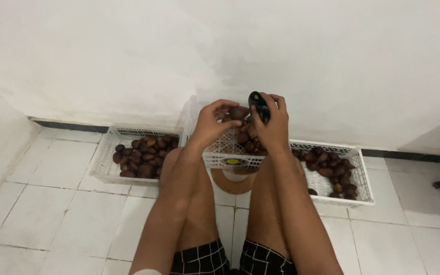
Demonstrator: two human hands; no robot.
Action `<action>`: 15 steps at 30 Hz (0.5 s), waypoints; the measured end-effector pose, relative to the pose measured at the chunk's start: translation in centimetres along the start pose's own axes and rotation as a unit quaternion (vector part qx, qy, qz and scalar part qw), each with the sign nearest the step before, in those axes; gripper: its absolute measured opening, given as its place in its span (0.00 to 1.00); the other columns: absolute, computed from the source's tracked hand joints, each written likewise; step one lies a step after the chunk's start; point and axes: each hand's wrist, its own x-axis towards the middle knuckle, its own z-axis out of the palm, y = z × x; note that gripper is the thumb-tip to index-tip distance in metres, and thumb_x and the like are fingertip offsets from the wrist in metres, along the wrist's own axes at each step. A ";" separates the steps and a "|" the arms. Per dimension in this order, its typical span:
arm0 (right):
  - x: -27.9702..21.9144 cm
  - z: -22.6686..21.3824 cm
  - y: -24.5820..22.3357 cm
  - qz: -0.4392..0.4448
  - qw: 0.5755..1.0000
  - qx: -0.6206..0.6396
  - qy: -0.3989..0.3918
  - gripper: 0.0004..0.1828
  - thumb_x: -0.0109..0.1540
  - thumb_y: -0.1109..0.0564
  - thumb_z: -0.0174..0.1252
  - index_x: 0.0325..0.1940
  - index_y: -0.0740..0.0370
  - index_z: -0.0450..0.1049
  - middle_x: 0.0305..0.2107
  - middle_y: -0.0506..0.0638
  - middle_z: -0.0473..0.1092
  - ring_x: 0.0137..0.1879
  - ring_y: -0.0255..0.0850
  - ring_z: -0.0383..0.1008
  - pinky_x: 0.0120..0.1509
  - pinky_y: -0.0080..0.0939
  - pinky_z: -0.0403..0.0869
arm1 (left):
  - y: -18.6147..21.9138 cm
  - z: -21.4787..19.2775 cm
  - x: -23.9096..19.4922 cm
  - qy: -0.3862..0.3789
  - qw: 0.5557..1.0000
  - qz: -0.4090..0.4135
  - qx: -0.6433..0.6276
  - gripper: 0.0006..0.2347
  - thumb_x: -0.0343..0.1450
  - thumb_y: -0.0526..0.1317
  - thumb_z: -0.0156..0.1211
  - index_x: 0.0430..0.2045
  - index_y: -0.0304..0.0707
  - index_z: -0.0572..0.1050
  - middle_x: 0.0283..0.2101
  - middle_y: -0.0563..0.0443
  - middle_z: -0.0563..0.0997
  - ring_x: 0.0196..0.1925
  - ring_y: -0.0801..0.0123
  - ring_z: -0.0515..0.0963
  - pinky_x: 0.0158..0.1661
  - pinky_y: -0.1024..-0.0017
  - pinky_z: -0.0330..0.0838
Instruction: The person sits on the floor and uses a handheld peeling tool to remove the outer shell of brown nuts. They pick up nuts from a central basket, peel them, and place the peeled nuts into a basket on the left.
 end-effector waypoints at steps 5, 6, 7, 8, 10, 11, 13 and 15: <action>-0.5 0.4 -1.5 -0.098 0.994 0.010 -0.039 0.21 0.64 0.56 0.64 0.62 0.53 0.73 0.53 0.58 0.65 0.60 0.64 0.72 0.60 0.64 0.74 | 1.0 -0.8 -1.1 -0.010 1.000 -0.015 0.002 0.18 0.62 0.31 0.78 0.43 0.31 0.76 0.50 0.28 0.80 0.50 0.42 0.83 0.49 0.50 0.80; -0.7 0.7 -1.6 -0.102 0.994 0.001 -0.049 0.21 0.65 0.56 0.63 0.63 0.52 0.73 0.53 0.58 0.64 0.59 0.64 0.72 0.59 0.65 0.75 | 0.8 -1.0 -1.1 -0.012 0.999 -0.030 -0.006 0.17 0.63 0.32 0.77 0.42 0.31 0.75 0.50 0.27 0.79 0.50 0.42 0.83 0.48 0.51 0.81; -0.6 0.5 -1.8 -0.101 0.994 0.001 -0.051 0.21 0.65 0.56 0.63 0.63 0.52 0.73 0.53 0.58 0.64 0.59 0.64 0.72 0.59 0.65 0.75 | 0.3 -1.3 -0.8 -0.011 0.999 -0.031 -0.007 0.17 0.63 0.32 0.77 0.42 0.31 0.75 0.50 0.27 0.79 0.50 0.42 0.83 0.48 0.51 0.81; -0.5 0.3 -2.0 -0.069 0.997 -0.011 -0.044 0.21 0.66 0.57 0.63 0.63 0.54 0.72 0.53 0.59 0.64 0.59 0.65 0.72 0.59 0.65 0.74 | -0.2 -1.7 -0.6 -0.023 0.999 -0.038 -0.012 0.17 0.66 0.35 0.74 0.46 0.31 0.73 0.50 0.27 0.79 0.50 0.42 0.83 0.48 0.51 0.81; -0.5 0.0 -1.6 -0.039 0.998 -0.025 -0.040 0.21 0.66 0.57 0.63 0.63 0.57 0.72 0.53 0.61 0.64 0.59 0.66 0.72 0.60 0.66 0.74 | 1.5 -1.2 -1.3 -0.032 0.998 -0.045 -0.020 0.18 0.70 0.38 0.71 0.49 0.31 0.72 0.50 0.27 0.78 0.50 0.43 0.83 0.48 0.51 0.80; -0.4 0.0 -1.1 -0.053 0.998 -0.020 -0.028 0.20 0.66 0.57 0.63 0.63 0.58 0.72 0.53 0.61 0.64 0.59 0.66 0.72 0.60 0.66 0.74 | 3.9 -0.7 -2.2 -0.034 0.998 -0.043 -0.025 0.16 0.74 0.42 0.61 0.51 0.31 0.72 0.53 0.24 0.77 0.54 0.34 0.79 0.52 0.46 0.77; -0.3 0.1 -1.0 -0.068 0.997 -0.014 -0.017 0.20 0.66 0.58 0.63 0.63 0.59 0.72 0.52 0.61 0.64 0.60 0.66 0.72 0.60 0.66 0.73 | 4.9 -0.2 -2.7 -0.034 0.998 -0.041 -0.030 0.17 0.79 0.47 0.52 0.53 0.31 0.72 0.56 0.20 0.75 0.58 0.26 0.76 0.56 0.40 0.73; -0.3 0.1 -1.9 -0.114 0.993 0.032 0.004 0.19 0.67 0.56 0.62 0.62 0.58 0.72 0.54 0.59 0.63 0.62 0.64 0.70 0.63 0.64 0.72 | 2.4 -0.5 -1.9 -0.041 0.988 -0.085 -0.121 0.18 0.82 0.49 0.40 0.55 0.33 0.71 0.57 0.22 0.74 0.53 0.39 0.82 0.55 0.48 0.76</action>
